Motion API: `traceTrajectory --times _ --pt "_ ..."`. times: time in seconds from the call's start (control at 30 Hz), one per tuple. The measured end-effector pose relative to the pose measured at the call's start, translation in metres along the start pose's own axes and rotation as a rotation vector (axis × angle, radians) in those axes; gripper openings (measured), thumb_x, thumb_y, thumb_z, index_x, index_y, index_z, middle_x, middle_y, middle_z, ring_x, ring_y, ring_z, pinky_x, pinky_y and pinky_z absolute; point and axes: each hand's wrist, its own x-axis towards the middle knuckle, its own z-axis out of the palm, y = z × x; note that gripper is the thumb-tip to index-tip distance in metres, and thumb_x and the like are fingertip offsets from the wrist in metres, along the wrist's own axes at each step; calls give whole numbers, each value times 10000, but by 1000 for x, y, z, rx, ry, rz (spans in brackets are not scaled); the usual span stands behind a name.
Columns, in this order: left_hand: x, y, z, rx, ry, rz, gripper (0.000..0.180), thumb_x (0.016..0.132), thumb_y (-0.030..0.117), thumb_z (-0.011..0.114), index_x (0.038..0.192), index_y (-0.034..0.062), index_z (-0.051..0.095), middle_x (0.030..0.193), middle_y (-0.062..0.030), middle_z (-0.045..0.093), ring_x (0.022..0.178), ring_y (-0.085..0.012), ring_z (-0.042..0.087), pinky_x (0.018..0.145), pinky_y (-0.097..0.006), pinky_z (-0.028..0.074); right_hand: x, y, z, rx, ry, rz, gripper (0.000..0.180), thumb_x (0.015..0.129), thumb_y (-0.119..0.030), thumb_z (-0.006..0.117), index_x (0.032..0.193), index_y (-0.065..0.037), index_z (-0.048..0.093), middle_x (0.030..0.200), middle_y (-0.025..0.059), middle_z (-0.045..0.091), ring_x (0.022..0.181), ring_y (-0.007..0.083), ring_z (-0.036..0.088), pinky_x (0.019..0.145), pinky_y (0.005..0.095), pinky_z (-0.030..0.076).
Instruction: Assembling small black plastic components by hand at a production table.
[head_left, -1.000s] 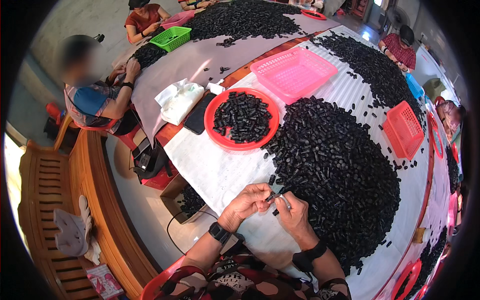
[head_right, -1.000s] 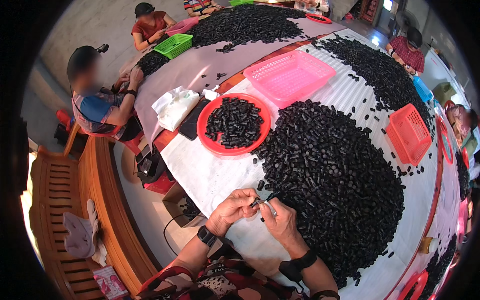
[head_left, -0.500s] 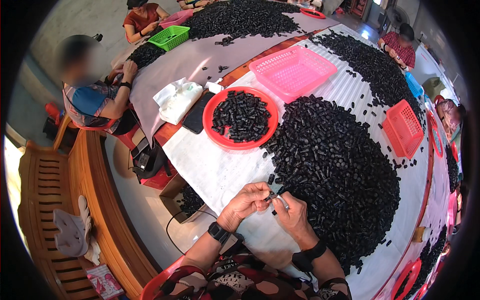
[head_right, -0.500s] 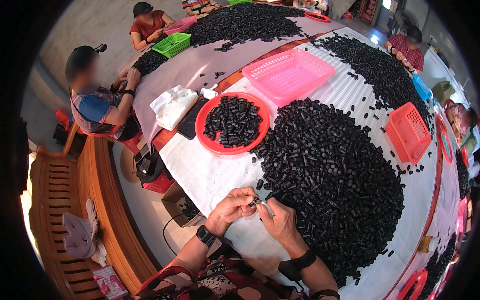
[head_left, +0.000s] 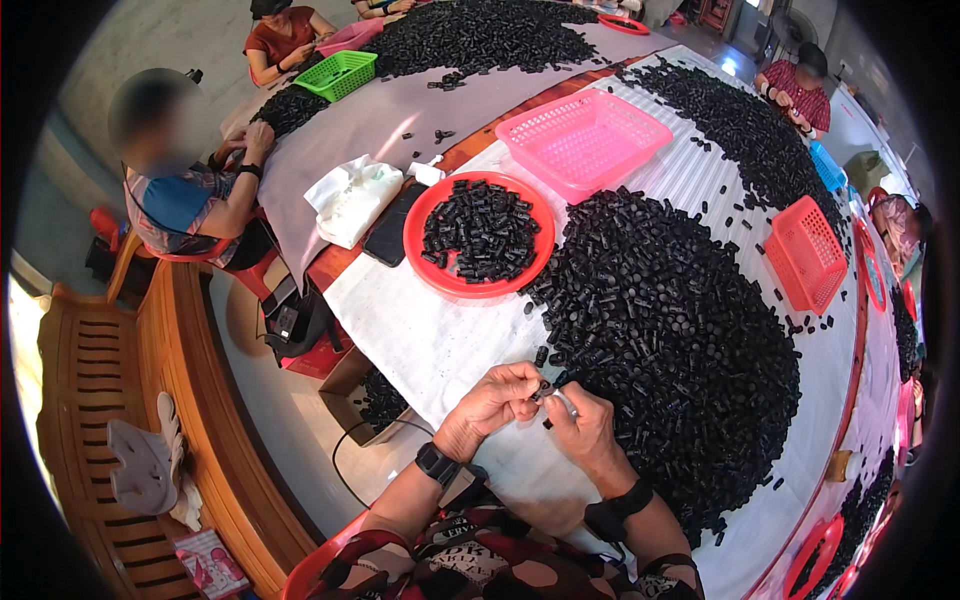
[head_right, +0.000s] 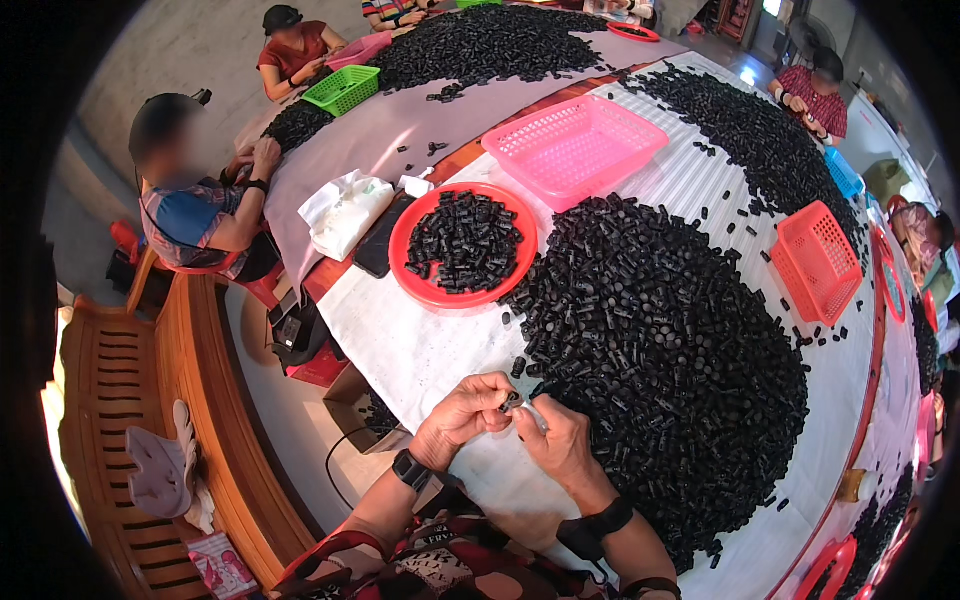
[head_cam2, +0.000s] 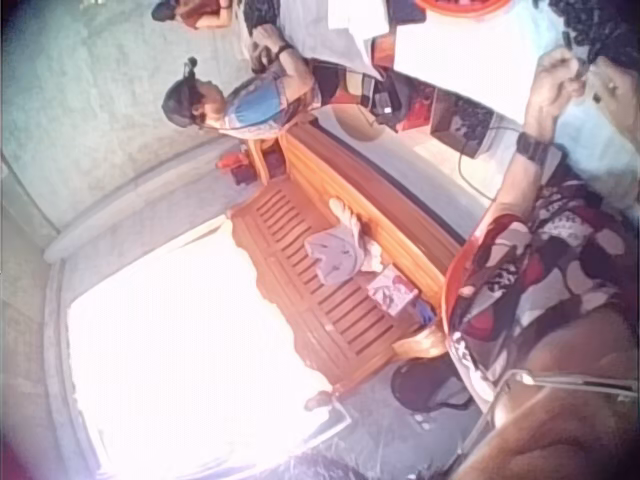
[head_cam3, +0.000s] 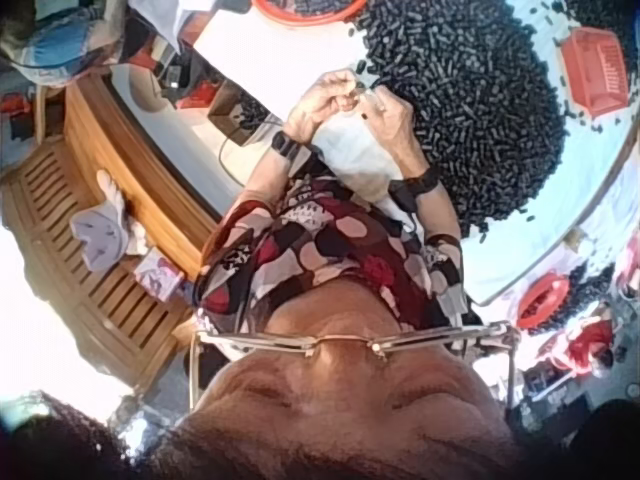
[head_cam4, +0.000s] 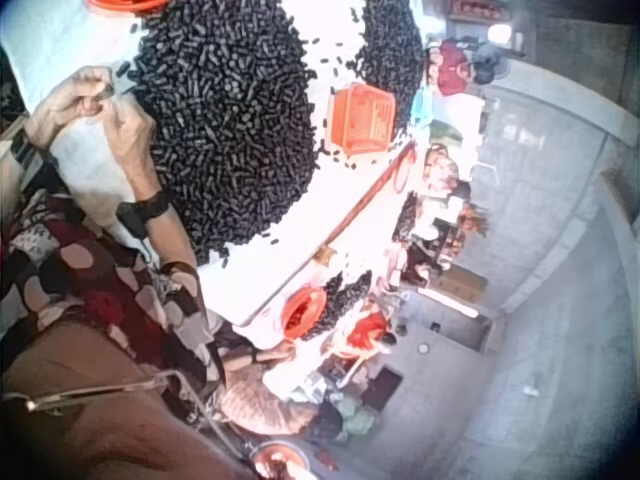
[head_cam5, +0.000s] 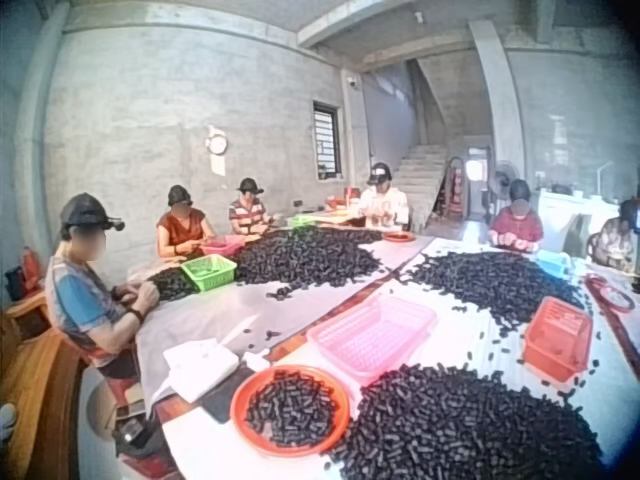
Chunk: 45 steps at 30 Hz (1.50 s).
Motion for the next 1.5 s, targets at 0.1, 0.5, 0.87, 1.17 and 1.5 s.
traceTrajectory --times 0.1,0.5,0.87,1.17,1.5 --pt "1 -2 -4 -9 -10 3 164 896 123 607 937 -34 582 767 -118 594 538 -130 449 509 -250 359 0 -2 -1 51 29 82 234 878 -201 609 740 -28 532 630 158 567 557 351 588 478 380 448" --pt "0 -2 -3 3 -4 -5 198 901 136 602 948 -54 572 796 -141 597 535 -138 450 506 -259 367 1 -5 -2 30 12 81 217 883 -196 602 768 -21 545 652 161 579 578 350 595 498 380 456" --pt "1 -3 -5 13 -34 -15 213 905 160 604 915 -48 562 795 -124 589 543 -139 443 499 -261 359 1 -5 -1 22 24 61 224 877 -183 612 749 -20 526 638 158 568 561 353 582 487 379 450" --pt "1 -2 -6 -32 -70 -28 162 920 138 589 953 -19 573 818 -91 609 568 -100 536 494 -232 419 1 -6 -2 33 35 85 214 873 -172 614 748 -20 531 646 154 571 569 343 589 493 374 453" --pt "1 -3 -4 -14 -64 -20 170 924 151 586 929 -19 578 778 -74 600 559 -95 524 485 -229 411 1 -5 -2 24 30 59 214 871 -172 614 746 -22 526 657 154 577 569 343 589 491 379 451"
